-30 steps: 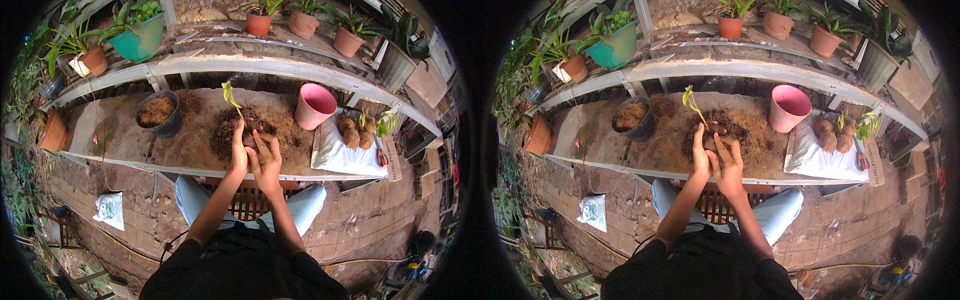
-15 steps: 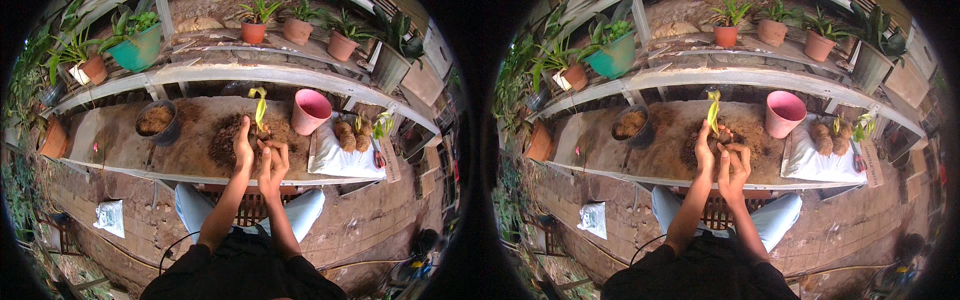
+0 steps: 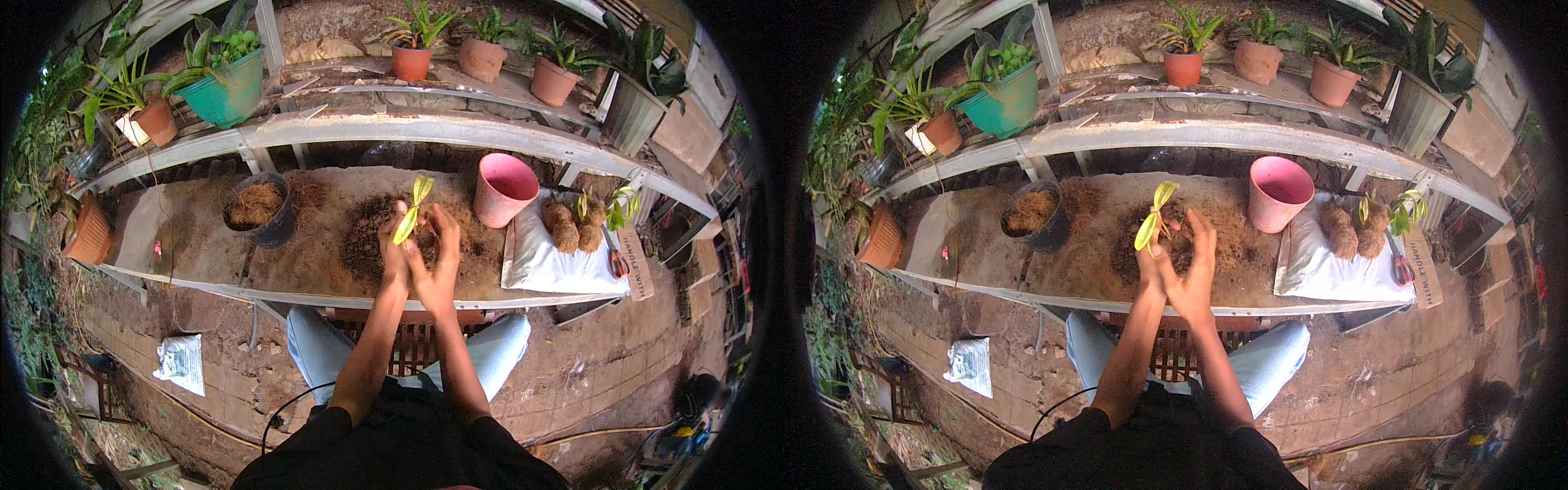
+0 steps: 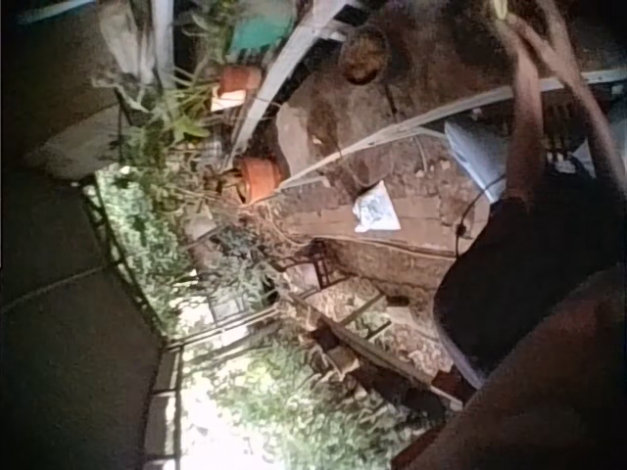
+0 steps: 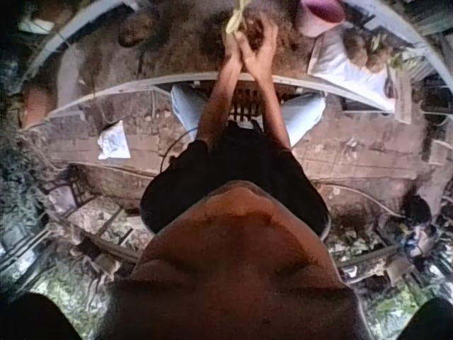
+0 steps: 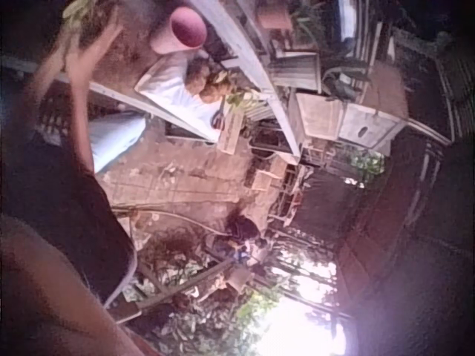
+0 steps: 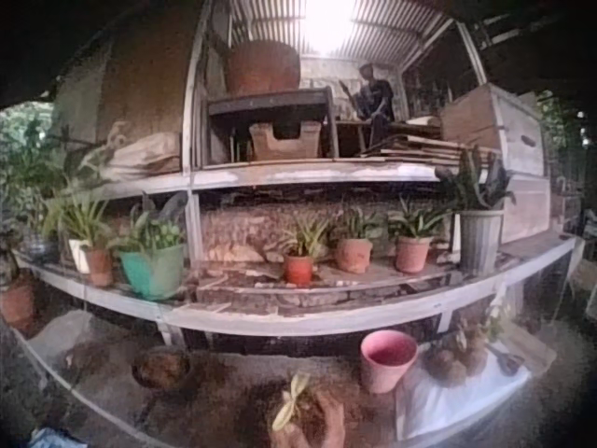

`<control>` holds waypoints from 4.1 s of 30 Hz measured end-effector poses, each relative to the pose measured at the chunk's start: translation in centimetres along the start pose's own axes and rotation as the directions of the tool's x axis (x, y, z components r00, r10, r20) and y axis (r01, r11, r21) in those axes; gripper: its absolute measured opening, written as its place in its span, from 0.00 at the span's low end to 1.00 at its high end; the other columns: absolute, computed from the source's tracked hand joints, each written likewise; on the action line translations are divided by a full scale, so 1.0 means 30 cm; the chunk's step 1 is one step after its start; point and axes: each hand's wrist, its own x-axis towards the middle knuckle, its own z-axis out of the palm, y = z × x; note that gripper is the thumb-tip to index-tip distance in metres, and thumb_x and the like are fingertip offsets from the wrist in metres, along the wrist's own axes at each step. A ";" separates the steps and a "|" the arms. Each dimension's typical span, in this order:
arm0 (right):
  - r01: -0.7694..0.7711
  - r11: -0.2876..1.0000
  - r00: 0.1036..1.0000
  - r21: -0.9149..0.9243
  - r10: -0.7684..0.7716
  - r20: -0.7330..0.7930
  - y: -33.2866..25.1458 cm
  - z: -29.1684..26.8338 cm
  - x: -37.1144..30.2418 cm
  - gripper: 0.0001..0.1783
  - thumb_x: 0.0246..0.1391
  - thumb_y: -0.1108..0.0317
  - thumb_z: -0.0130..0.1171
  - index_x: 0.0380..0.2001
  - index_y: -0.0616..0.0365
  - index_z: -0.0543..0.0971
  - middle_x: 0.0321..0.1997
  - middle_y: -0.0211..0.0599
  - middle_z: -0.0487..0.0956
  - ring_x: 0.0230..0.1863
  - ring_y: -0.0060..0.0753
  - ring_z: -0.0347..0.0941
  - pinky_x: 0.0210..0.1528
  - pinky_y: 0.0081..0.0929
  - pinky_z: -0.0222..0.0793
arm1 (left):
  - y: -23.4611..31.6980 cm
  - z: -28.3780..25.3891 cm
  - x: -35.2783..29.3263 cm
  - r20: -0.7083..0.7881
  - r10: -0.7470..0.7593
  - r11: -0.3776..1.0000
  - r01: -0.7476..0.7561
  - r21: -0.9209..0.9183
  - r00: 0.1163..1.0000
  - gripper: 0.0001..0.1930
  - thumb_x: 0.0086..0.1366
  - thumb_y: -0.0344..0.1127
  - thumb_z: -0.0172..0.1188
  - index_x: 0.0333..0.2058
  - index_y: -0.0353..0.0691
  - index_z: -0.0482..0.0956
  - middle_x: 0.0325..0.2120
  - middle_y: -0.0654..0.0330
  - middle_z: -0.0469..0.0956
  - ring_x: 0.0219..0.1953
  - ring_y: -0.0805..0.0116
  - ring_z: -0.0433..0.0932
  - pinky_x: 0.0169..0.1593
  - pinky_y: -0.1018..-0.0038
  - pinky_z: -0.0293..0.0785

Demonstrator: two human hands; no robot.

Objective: The person sits at a workbench and prepares a small plant cutting by hand. They gather soil, wrap it around the cutting's stem to form a ball, and repeatedly adjust the soil and leaves. The cutting remains in hand at the end of the clip.

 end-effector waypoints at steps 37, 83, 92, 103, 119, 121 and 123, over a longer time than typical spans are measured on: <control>-0.534 0.324 0.722 0.781 0.655 0.222 0.286 -0.118 0.033 0.08 0.53 0.67 0.57 0.29 0.62 0.76 0.33 0.41 0.79 0.35 0.39 0.78 0.44 0.34 0.72 | -0.159 0.020 -0.004 0.167 -0.095 0.986 0.069 0.155 0.981 0.40 0.69 0.68 0.36 0.64 0.38 0.62 0.59 0.51 0.68 0.62 0.61 0.66 0.64 0.61 0.58; -0.494 0.589 0.779 0.639 0.627 0.024 0.231 -0.067 -0.028 0.08 0.43 0.82 0.62 0.16 0.61 0.77 0.21 0.29 0.77 0.25 0.20 0.69 0.34 0.20 0.65 | -0.069 0.122 -0.098 0.032 0.213 0.899 -0.209 0.385 0.976 0.31 0.75 0.55 0.31 0.68 0.43 0.50 0.59 0.46 0.64 0.62 0.54 0.63 0.65 0.59 0.54; -0.408 0.815 0.900 0.412 0.434 0.033 0.153 -0.087 0.012 0.12 0.43 0.82 0.59 0.13 0.58 0.72 0.16 0.22 0.71 0.19 0.15 0.61 0.24 0.17 0.55 | -0.075 0.118 -0.107 0.115 0.172 0.965 -0.191 0.181 0.978 0.31 0.75 0.56 0.31 0.67 0.40 0.53 0.52 0.49 0.70 0.56 0.60 0.68 0.61 0.63 0.60; -0.461 0.494 0.787 0.737 0.612 0.082 0.234 -0.224 -0.015 0.15 0.57 0.64 0.58 0.44 0.59 0.75 0.43 0.38 0.78 0.47 0.33 0.74 0.51 0.33 0.72 | -0.145 0.024 -0.011 0.146 -0.093 0.972 0.057 0.229 0.985 0.35 0.71 0.63 0.38 0.64 0.39 0.58 0.57 0.45 0.66 0.59 0.53 0.67 0.62 0.55 0.60; -0.370 0.505 0.878 0.780 0.465 0.116 0.272 -0.223 -0.063 0.11 0.37 0.85 0.58 0.25 0.60 0.71 0.22 0.45 0.77 0.17 0.38 0.74 0.16 0.30 0.67 | -0.138 0.095 -0.071 0.270 -0.166 0.974 0.114 0.198 0.948 0.28 0.73 0.57 0.40 0.50 0.34 0.73 0.45 0.53 0.76 0.47 0.66 0.75 0.51 0.67 0.69; -0.423 0.551 0.864 0.719 0.485 0.137 0.237 -0.211 -0.057 0.10 0.39 0.84 0.58 0.24 0.60 0.70 0.21 0.43 0.76 0.17 0.39 0.73 0.15 0.27 0.66 | -0.138 0.101 -0.081 0.245 -0.198 0.972 0.157 0.178 0.949 0.28 0.73 0.57 0.40 0.49 0.35 0.74 0.44 0.55 0.77 0.46 0.67 0.75 0.50 0.68 0.69; -0.432 0.581 0.879 0.690 0.442 0.179 0.226 -0.215 -0.047 0.06 0.46 0.78 0.58 0.27 0.60 0.71 0.26 0.44 0.77 0.23 0.40 0.76 0.22 0.31 0.71 | -0.136 0.103 -0.084 0.235 -0.241 0.965 0.207 0.158 0.942 0.28 0.73 0.57 0.41 0.49 0.35 0.74 0.44 0.56 0.77 0.46 0.68 0.75 0.50 0.68 0.69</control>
